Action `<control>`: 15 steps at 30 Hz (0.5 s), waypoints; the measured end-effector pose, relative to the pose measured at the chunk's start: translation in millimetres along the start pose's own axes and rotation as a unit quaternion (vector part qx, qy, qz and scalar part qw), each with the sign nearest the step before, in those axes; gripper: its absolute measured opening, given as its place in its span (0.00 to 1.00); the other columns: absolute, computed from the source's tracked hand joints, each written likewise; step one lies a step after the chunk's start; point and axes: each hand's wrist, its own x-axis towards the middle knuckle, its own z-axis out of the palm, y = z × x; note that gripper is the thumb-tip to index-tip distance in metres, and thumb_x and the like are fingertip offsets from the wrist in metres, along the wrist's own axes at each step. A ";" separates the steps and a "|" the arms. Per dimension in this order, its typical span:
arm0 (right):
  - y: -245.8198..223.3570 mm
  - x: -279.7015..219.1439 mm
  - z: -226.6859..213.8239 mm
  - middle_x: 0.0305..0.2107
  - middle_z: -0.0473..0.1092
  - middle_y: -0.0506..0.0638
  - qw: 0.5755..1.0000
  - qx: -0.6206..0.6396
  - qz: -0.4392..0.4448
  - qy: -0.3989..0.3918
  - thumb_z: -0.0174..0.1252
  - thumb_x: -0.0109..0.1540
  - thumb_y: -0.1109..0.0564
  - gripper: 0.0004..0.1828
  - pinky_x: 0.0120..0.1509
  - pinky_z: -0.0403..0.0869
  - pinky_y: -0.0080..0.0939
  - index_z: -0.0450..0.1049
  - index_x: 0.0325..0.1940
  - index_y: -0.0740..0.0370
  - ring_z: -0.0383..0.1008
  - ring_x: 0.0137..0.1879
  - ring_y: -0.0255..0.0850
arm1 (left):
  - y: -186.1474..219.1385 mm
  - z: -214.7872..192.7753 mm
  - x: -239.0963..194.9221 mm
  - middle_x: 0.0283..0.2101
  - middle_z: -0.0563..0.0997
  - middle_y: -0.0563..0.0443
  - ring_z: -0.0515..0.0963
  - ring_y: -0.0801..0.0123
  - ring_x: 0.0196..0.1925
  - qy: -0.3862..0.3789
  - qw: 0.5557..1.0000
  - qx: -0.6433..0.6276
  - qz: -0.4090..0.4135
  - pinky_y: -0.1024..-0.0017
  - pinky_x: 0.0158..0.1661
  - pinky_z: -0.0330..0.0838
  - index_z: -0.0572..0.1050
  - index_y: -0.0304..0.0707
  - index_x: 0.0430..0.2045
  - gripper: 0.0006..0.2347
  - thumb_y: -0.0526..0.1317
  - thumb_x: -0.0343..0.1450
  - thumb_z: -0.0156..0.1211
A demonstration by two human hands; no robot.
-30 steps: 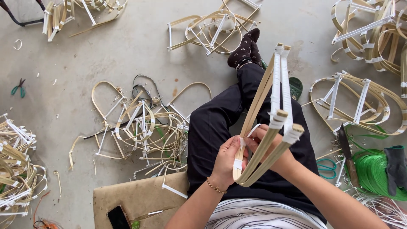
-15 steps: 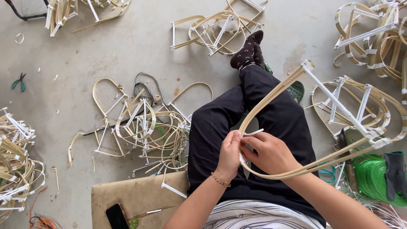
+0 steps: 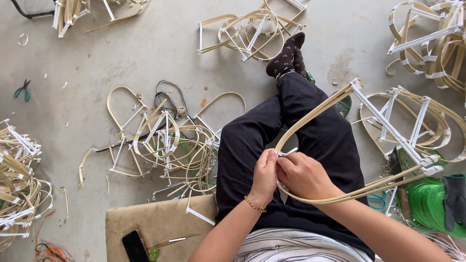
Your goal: Wrapping white plastic strips around curved bamboo frames to secure and finish them.
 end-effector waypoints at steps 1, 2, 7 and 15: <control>7.6 0.4 -1.0 0.28 0.74 0.52 1.000 0.000 0.000 0.000 0.64 0.56 0.57 0.07 0.36 0.76 0.41 0.78 0.35 0.62 0.76 0.33 0.44 | -4.1 -2.2 1.4 0.31 0.74 0.58 0.70 0.84 0.29 0.000 1.000 0.000 0.000 0.82 0.30 0.70 0.73 0.34 0.38 0.14 0.45 0.82 0.40; 15.3 0.7 -2.1 0.28 0.73 0.52 0.999 0.053 -0.002 -0.011 0.65 0.55 0.58 0.07 0.36 0.76 0.42 0.78 0.35 0.62 0.75 0.33 0.45 | -8.2 -4.2 2.8 0.29 0.73 0.56 0.70 0.83 0.25 -0.017 1.000 -0.017 -0.003 0.81 0.27 0.69 0.73 0.34 0.38 0.14 0.45 0.82 0.40; 56.3 -52.4 -19.9 0.28 0.74 0.49 0.956 0.267 -0.007 -0.118 0.63 0.48 0.60 0.06 0.38 0.75 0.40 0.75 0.28 0.61 0.76 0.36 0.43 | -0.6 -29.8 23.9 0.25 0.71 0.53 0.69 0.78 0.16 -0.055 0.990 -0.126 -0.013 0.80 0.18 0.65 0.73 0.31 0.40 0.15 0.45 0.82 0.41; 29.5 -40.6 -32.4 0.53 0.72 0.59 0.978 0.203 -0.022 0.050 0.63 0.58 0.64 0.22 0.57 0.75 0.46 0.73 0.57 0.69 0.75 0.55 0.52 | 23.6 -7.3 17.8 0.31 0.76 0.53 0.73 0.76 0.19 -0.138 0.959 -0.230 -0.089 0.79 0.21 0.69 0.71 0.31 0.43 0.11 0.43 0.79 0.46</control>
